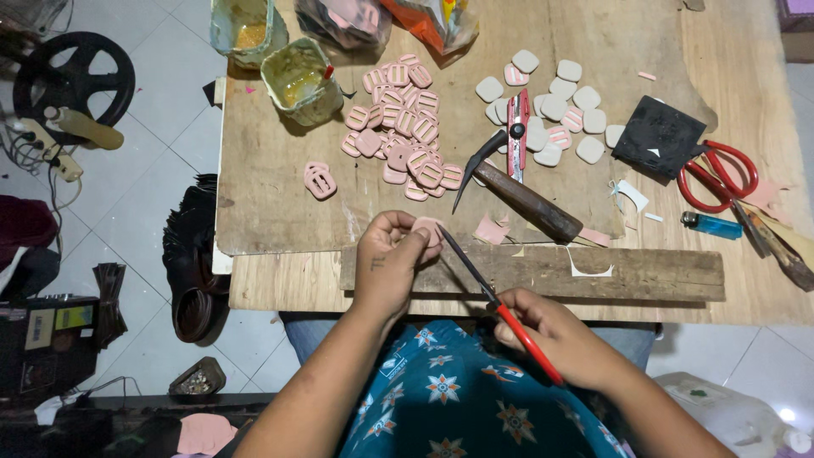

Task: The person sits at a workbench trimming the edges of small pink foam shoe components one at a time with red-handled scissors, placing each finished piece on a growing pile and picking up the next untrimmed piece. Early in the clip the person also uses a hammer on a piece before resuming trimming.

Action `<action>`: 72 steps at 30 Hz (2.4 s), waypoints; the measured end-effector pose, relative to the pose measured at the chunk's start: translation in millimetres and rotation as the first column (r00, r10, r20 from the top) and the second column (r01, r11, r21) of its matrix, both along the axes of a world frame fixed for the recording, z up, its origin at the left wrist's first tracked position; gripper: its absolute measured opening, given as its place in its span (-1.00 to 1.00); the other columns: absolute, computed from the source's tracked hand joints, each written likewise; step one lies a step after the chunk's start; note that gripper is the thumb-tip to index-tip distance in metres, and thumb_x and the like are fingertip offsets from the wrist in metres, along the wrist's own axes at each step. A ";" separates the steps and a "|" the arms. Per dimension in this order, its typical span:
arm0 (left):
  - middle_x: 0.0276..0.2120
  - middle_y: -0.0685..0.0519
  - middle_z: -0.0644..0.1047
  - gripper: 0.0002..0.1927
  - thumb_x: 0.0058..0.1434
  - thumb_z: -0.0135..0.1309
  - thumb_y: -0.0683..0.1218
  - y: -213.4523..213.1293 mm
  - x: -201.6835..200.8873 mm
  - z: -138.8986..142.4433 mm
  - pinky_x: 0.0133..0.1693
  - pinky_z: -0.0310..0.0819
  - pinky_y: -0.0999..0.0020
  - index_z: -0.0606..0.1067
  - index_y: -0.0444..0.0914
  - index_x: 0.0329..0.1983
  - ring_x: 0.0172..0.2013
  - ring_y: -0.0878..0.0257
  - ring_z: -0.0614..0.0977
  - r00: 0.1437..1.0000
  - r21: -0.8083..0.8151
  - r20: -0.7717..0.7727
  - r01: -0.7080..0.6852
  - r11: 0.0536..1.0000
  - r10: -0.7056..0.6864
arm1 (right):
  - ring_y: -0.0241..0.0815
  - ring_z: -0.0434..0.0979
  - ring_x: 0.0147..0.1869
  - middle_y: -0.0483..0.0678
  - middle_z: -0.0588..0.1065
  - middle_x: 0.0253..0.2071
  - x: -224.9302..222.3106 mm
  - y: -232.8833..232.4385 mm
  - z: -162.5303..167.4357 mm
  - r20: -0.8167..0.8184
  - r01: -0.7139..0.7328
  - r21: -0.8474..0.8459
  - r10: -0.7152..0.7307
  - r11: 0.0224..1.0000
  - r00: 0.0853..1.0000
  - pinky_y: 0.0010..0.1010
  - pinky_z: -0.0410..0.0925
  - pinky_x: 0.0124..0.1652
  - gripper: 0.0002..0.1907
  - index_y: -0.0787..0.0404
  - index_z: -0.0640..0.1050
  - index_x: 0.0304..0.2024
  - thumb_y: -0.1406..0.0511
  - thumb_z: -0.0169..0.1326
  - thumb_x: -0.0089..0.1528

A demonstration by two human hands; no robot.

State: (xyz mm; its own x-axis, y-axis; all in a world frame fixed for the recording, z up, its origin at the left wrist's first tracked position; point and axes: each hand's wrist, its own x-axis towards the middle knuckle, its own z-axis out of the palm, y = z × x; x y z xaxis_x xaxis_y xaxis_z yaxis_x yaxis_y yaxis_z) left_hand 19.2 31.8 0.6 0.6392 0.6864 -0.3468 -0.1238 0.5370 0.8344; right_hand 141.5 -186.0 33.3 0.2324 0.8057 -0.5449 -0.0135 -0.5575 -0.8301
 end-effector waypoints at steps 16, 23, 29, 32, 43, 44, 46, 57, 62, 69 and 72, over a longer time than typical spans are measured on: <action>-0.26 -0.03 0.60 -0.81 0.28 0.05 -0.26 0.5 -4.0 3.3 -0.18 0.59 0.41 0.45 -0.37 -0.04 -0.28 0.29 0.65 0.986 -0.091 0.154 0.073 0.993 -0.058 | -0.32 0.41 -0.40 -0.12 0.44 -0.37 26.7 -5.1 -13.9 -0.267 -0.026 0.046 0.038 0.999 0.963 -0.47 0.41 -0.37 -0.53 0.28 0.52 0.04 0.06 0.03 0.27; -0.20 -0.07 0.61 -0.84 0.32 0.07 -0.25 -5.8 -0.7 8.0 -0.08 0.61 0.38 0.45 -0.41 -0.06 -0.21 0.28 0.67 0.989 0.112 0.124 0.066 0.992 -0.080 | -0.33 0.38 -0.47 -0.12 0.41 -0.44 20.8 -6.3 -19.1 -0.282 0.035 0.068 -0.015 0.997 0.959 -0.51 0.34 -0.44 -0.55 0.29 0.53 0.02 0.07 0.03 0.30; -0.21 -0.06 0.62 -0.84 0.34 0.08 -0.24 -11.8 1.2 3.3 -0.18 0.52 0.42 0.44 -0.39 -0.05 -0.25 0.32 0.62 0.996 0.113 0.081 0.032 0.993 -0.041 | -0.32 0.42 -0.50 -0.13 0.42 -0.46 13.2 -5.6 -29.8 -0.261 0.119 -0.065 -0.132 0.991 0.956 -0.51 0.35 -0.51 -0.62 0.32 0.51 -0.12 0.11 0.10 0.27; -0.22 -0.06 0.61 -0.84 0.33 0.07 -0.26 -17.0 3.4 3.1 -0.16 0.56 0.41 0.43 -0.40 -0.05 -0.26 0.31 0.62 0.995 0.143 0.093 -0.037 0.989 0.023 | -0.31 0.44 -0.51 -0.12 0.43 -0.46 11.9 -5.4 -28.3 -0.230 0.086 -0.067 -0.099 0.994 0.968 -0.50 0.33 -0.53 -0.64 0.30 0.50 -0.13 0.12 0.13 0.25; -0.24 -0.04 0.58 -0.85 0.34 0.07 -0.27 -16.6 0.7 0.1 -0.22 0.55 0.46 0.47 -0.42 -0.05 -0.28 0.33 0.62 1.000 0.207 0.006 -0.020 0.978 0.019 | -0.33 0.41 -0.53 -0.13 0.41 -0.49 12.6 -5.7 -25.7 -0.266 0.102 -0.056 -0.114 0.993 0.957 -0.50 0.34 -0.52 -0.68 0.30 0.53 -0.12 0.17 0.10 0.26; -0.25 -0.04 0.58 -0.85 0.34 0.07 -0.27 -16.8 0.2 -0.6 -0.23 0.55 0.47 0.47 -0.42 -0.05 -0.29 0.34 0.61 1.000 0.209 0.002 -0.021 0.978 0.021 | -0.34 0.41 -0.53 -0.14 0.41 -0.49 12.4 -6.1 -27.2 -0.272 0.115 -0.061 -0.127 0.992 0.954 -0.50 0.34 -0.52 -0.69 0.30 0.53 -0.12 0.18 0.10 0.25; -0.26 -0.05 0.59 -0.84 0.34 0.08 -0.26 -17.1 -0.1 -1.5 -0.23 0.54 0.49 0.47 -0.42 -0.05 -0.30 0.34 0.61 1.000 0.214 -0.004 -0.020 0.977 0.021 | -0.35 0.41 -0.54 -0.15 0.41 -0.50 11.9 -6.9 -29.9 -0.284 0.138 -0.081 -0.155 0.987 0.946 -0.51 0.34 -0.54 -0.70 0.29 0.54 -0.13 0.19 0.11 0.25; -0.23 -0.05 0.62 -0.83 0.32 0.08 -0.24 -18.0 1.5 2.8 -0.19 0.56 0.47 0.45 -0.41 -0.05 -0.26 0.33 0.65 0.998 0.150 0.044 -0.045 0.988 0.039 | -0.37 0.37 -0.62 -0.14 0.41 -0.60 6.5 -8.3 -31.4 -0.182 0.191 -0.127 -0.212 0.973 0.960 -0.54 0.26 -0.63 -0.74 0.25 0.58 -0.19 0.18 0.16 0.22; -0.22 -0.05 0.62 -0.83 0.33 0.08 -0.25 -17.6 0.5 3.0 -0.18 0.57 0.47 0.45 -0.41 -0.05 -0.25 0.33 0.65 0.998 0.158 0.055 -0.042 0.987 0.034 | -0.38 0.37 -0.63 -0.16 0.41 -0.61 5.9 -7.4 -29.4 -0.182 0.203 -0.126 -0.224 0.971 0.957 -0.53 0.25 -0.65 -0.75 0.22 0.58 -0.20 0.18 0.16 0.22; -0.22 -0.05 0.61 -0.85 0.32 0.04 -0.27 -13.8 1.6 5.3 -0.15 0.62 0.43 0.45 -0.41 -0.06 -0.24 0.31 0.66 0.996 0.165 0.071 -0.059 0.985 0.048 | -0.35 0.35 -0.69 -0.16 0.41 -0.67 5.8 -6.3 -22.0 -0.095 0.171 -0.112 -0.182 0.979 0.979 -0.52 0.21 -0.67 -0.72 0.26 0.57 -0.25 0.17 0.21 0.22; -0.24 -0.01 0.56 -0.83 0.32 0.04 -0.28 -6.7 1.3 6.3 -0.16 0.63 0.42 0.47 -0.41 -0.04 -0.25 0.34 0.63 0.997 0.185 0.057 -0.066 0.980 0.057 | -0.31 0.30 -0.69 -0.13 0.37 -0.66 8.4 -7.6 -19.5 -0.140 0.104 -0.223 -0.138 0.969 0.981 -0.49 0.14 -0.65 -0.71 0.18 0.54 -0.18 0.14 0.16 0.18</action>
State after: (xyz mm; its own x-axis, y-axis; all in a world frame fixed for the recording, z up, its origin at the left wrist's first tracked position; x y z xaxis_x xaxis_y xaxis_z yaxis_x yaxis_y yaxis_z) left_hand 20.5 25.0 6.9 0.6074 0.7745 -0.1765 -0.1972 0.3623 0.9110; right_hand 149.8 -193.6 13.8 0.2214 0.6375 -0.7380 -0.2090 -0.7081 -0.6744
